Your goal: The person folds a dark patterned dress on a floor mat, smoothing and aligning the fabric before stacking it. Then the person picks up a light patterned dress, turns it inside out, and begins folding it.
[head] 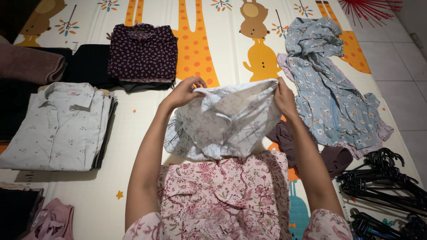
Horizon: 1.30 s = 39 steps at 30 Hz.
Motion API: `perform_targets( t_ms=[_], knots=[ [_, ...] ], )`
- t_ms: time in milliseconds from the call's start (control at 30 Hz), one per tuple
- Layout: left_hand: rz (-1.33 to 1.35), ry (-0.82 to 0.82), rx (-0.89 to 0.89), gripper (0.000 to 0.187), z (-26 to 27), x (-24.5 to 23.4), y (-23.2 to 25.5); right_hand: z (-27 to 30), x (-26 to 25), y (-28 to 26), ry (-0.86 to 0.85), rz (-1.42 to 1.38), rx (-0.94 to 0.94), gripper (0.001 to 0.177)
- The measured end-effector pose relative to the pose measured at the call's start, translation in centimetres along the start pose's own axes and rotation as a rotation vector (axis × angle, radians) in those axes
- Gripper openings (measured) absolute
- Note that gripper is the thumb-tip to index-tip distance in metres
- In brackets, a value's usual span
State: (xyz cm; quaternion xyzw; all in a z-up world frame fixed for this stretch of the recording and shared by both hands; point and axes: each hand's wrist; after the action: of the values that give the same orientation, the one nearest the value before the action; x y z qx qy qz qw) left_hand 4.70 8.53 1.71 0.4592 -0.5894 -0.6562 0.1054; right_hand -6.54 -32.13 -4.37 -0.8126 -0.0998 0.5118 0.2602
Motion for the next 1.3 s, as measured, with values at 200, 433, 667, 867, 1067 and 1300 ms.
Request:
perform_targets(
  t_ms=[200, 433, 667, 867, 1067, 1300],
  knots=[
    [0.046, 0.258, 0.069, 0.020, 0.0, 1.2, -1.6, 1.8, -2.7, -4.1, -0.243, 0.095, -0.228, 0.055],
    [0.196, 0.418, 0.081, 0.019, 0.1, 1.2, -0.4, 3.6, -1.1, -5.3, -0.101, 0.172, -0.352, 0.051],
    [-0.118, 0.406, 0.087, 0.028, 0.1, 0.7, 1.2, 2.6, 1.1, -2.6, -0.037, -0.269, -0.227, 0.021],
    [-0.181, 0.497, 0.198, 0.028, -0.4, 0.7, -0.6, 1.9, 0.8, -2.2, -0.169, -0.313, -0.020, 0.016],
    [-0.051, 0.408, 0.087, 0.026, -1.2, 1.2, -0.7, 0.4, 0.2, -2.2, 0.205, -0.345, -0.096, 0.023],
    [-0.289, 0.661, 0.191, 0.016, -0.5, 1.8, 1.1, 0.8, -1.6, -3.8, -0.139, -0.128, 0.029, 0.027]
  ],
)
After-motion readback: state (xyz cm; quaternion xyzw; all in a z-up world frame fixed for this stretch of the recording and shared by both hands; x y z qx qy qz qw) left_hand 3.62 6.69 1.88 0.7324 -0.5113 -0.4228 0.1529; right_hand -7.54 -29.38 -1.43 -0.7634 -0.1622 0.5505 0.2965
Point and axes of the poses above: each hand's wrist, its own z-axis away from the middle knuckle, its own x-axis out of the palm, y = z × x, and after that the axes turned 8 degrees about z, right-handed
